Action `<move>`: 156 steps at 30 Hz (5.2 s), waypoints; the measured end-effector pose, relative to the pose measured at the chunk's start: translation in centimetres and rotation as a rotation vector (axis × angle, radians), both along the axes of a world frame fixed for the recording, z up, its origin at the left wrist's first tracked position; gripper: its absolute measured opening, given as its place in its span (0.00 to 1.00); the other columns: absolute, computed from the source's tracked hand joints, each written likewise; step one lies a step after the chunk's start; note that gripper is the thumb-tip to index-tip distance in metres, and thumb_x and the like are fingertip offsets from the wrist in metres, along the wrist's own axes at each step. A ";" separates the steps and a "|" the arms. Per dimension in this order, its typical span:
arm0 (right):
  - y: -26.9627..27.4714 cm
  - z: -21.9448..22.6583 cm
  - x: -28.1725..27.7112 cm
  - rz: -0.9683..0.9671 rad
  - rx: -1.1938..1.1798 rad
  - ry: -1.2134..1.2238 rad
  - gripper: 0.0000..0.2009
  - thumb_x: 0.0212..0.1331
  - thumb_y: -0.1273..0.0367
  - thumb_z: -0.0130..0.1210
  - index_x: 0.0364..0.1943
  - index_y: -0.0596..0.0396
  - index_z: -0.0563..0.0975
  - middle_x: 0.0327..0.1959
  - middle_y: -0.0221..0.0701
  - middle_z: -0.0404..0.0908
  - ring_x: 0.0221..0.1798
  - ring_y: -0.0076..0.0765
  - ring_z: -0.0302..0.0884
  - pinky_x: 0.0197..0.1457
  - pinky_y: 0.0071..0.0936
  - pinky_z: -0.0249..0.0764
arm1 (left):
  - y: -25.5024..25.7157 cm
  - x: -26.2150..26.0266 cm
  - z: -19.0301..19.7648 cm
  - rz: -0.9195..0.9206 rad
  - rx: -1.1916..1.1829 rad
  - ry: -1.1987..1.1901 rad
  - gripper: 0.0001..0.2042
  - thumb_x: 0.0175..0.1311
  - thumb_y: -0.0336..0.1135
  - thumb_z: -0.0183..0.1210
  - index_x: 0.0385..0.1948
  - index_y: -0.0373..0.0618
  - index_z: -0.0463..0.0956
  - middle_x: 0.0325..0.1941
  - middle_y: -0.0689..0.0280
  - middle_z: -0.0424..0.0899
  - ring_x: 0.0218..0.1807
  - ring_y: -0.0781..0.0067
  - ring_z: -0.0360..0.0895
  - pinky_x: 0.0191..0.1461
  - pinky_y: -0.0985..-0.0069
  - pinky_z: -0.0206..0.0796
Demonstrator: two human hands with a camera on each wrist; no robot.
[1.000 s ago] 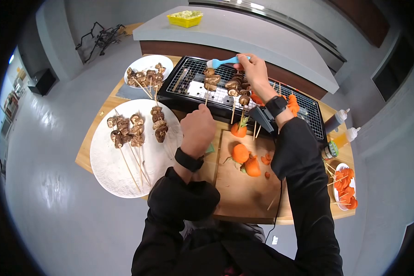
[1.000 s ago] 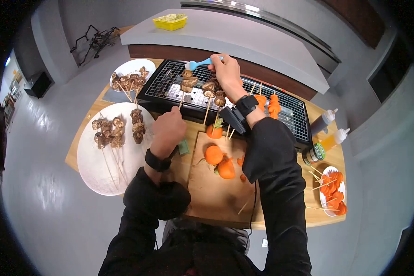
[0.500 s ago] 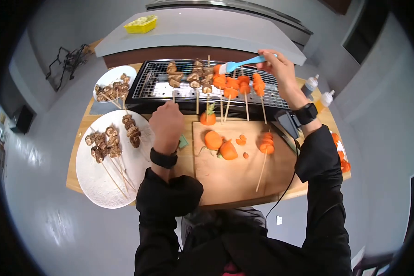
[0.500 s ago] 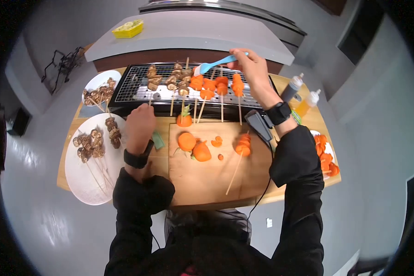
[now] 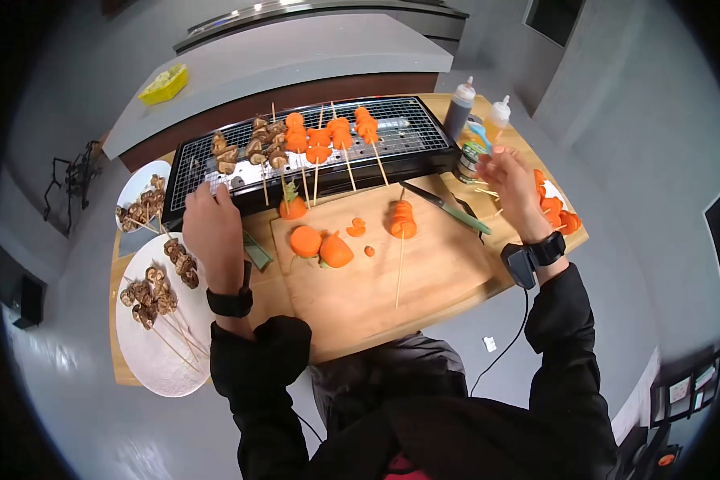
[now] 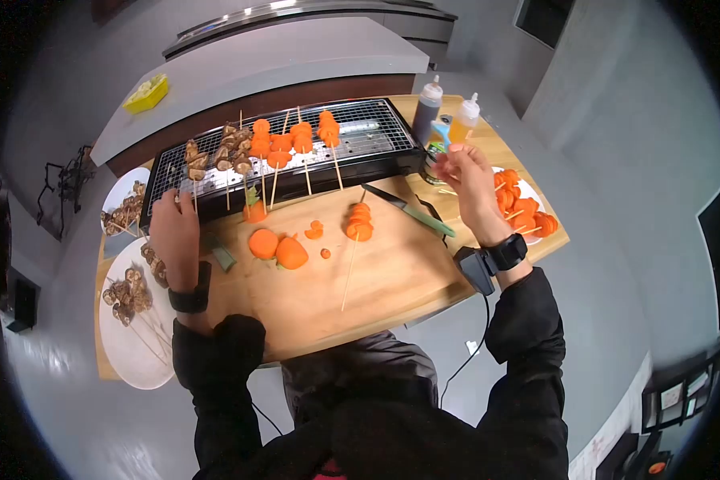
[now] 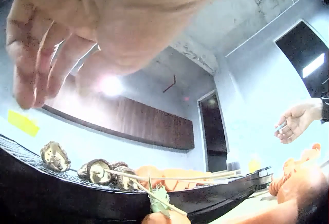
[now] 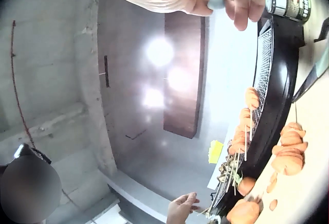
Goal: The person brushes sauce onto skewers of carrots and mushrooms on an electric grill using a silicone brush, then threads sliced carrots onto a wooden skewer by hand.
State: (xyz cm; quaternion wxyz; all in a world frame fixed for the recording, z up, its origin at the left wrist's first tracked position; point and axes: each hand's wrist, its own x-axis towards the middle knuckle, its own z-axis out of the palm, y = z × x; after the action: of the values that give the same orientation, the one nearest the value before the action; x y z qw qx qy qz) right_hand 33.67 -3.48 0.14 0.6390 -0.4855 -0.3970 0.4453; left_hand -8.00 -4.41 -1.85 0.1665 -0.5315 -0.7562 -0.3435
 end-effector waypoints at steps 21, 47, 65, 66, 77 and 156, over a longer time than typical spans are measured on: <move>2.9 -3.4 2.1 0.255 -0.248 0.055 0.10 0.62 0.78 0.47 0.47 0.57 0.66 0.42 0.35 0.74 0.41 0.37 0.81 0.46 0.33 0.80 | -3.6 4.4 2.0 -0.199 -0.177 -0.146 0.14 0.67 0.44 0.51 0.39 0.46 0.80 0.29 0.57 0.83 0.34 0.53 0.80 0.38 0.63 0.69; -5.5 -2.7 -5.3 0.372 0.139 -1.143 0.13 0.62 0.66 0.53 0.47 0.58 0.75 0.47 0.40 0.77 0.44 0.40 0.77 0.48 0.31 0.72 | -10.6 14.9 0.2 -0.768 -0.437 0.103 0.20 0.67 0.45 0.51 0.21 0.40 0.78 0.21 0.52 0.78 0.24 0.52 0.78 0.28 0.61 0.68; -6.0 -5.8 -6.1 0.676 -0.194 -0.302 0.22 0.64 0.75 0.49 0.60 0.56 0.59 0.30 0.32 0.77 0.34 0.24 0.75 0.37 0.20 0.72 | -10.7 18.7 -2.4 -0.990 -0.561 -0.067 0.25 0.70 0.49 0.45 0.19 0.38 0.75 0.19 0.51 0.78 0.24 0.49 0.77 0.28 0.57 0.67; -6.0 -5.9 -6.0 0.686 -0.195 -0.300 0.22 0.64 0.75 0.49 0.60 0.56 0.59 0.30 0.32 0.77 0.34 0.24 0.75 0.37 0.20 0.72 | -10.8 18.6 -2.4 -1.002 -0.613 -0.073 0.25 0.71 0.50 0.45 0.20 0.38 0.75 0.20 0.50 0.78 0.25 0.49 0.77 0.28 0.57 0.67; -6.8 -4.8 -4.6 0.793 -0.285 -0.199 0.18 0.62 0.78 0.53 0.53 0.57 0.62 0.32 0.32 0.77 0.37 0.25 0.76 0.42 0.22 0.73 | -11.5 17.1 -0.6 -0.991 -0.595 -0.181 0.17 0.68 0.46 0.50 0.30 0.41 0.79 0.22 0.50 0.79 0.28 0.46 0.78 0.33 0.56 0.67; -7.2 -5.0 -5.7 0.637 0.105 -1.050 0.10 0.67 0.65 0.48 0.45 0.55 0.73 0.32 0.48 0.79 0.36 0.57 0.76 0.36 0.46 0.71 | -5.2 15.6 -4.6 -1.048 -0.334 0.143 0.23 0.48 0.21 0.52 0.50 0.46 0.69 0.54 0.53 0.68 0.64 0.51 0.61 0.69 0.48 0.50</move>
State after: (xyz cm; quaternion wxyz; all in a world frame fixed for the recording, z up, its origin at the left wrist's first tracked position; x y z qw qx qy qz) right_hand 28.01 -10.67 -4.89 0.2166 -0.4654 -0.8056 0.2957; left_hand 7.57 -9.56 -6.47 -0.0624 -0.8778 -0.4216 -0.2189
